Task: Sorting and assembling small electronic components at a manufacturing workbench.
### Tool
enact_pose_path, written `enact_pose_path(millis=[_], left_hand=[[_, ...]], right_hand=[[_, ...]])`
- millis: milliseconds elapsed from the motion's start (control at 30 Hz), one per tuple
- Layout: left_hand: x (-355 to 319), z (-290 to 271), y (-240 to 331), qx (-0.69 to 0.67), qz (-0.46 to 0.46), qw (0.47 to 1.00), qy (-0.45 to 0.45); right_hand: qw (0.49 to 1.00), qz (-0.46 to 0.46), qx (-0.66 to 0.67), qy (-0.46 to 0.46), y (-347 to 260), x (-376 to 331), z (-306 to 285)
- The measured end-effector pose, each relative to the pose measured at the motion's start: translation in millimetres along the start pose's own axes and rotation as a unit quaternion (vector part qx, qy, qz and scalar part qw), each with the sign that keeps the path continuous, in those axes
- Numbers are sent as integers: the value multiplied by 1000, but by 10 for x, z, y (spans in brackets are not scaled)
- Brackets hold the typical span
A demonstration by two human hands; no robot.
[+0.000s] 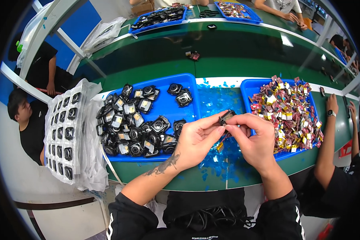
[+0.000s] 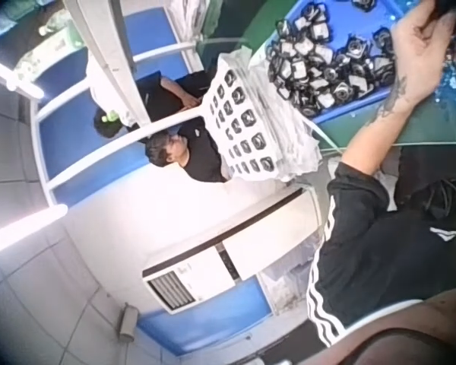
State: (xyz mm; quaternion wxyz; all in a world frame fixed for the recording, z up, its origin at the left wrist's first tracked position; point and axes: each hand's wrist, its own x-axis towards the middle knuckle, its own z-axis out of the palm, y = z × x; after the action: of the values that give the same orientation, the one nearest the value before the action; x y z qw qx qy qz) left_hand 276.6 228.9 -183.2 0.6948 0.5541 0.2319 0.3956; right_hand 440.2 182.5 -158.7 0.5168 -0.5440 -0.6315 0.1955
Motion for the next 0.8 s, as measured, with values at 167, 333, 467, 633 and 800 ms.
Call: enact_pose_path(millis=[167, 333, 467, 633, 800], left_hand=[[3, 12, -14, 5, 1, 1000, -6], [17, 16, -21, 34, 4, 999, -16], [7, 35, -32, 28, -21, 999, -8], [-7, 56, -6, 51, 18, 998, -17], [-28, 91, -22, 62, 37, 997, -13]], right_hand=[[1000, -1, -14, -13, 10, 14, -42], [1000, 13, -9, -8, 16, 23, -57], [1000, 17, -18, -19, 35, 45, -85], [1000, 15, -3, -21, 31, 59, -112], [999, -44, -4, 19, 107, 57, -104]])
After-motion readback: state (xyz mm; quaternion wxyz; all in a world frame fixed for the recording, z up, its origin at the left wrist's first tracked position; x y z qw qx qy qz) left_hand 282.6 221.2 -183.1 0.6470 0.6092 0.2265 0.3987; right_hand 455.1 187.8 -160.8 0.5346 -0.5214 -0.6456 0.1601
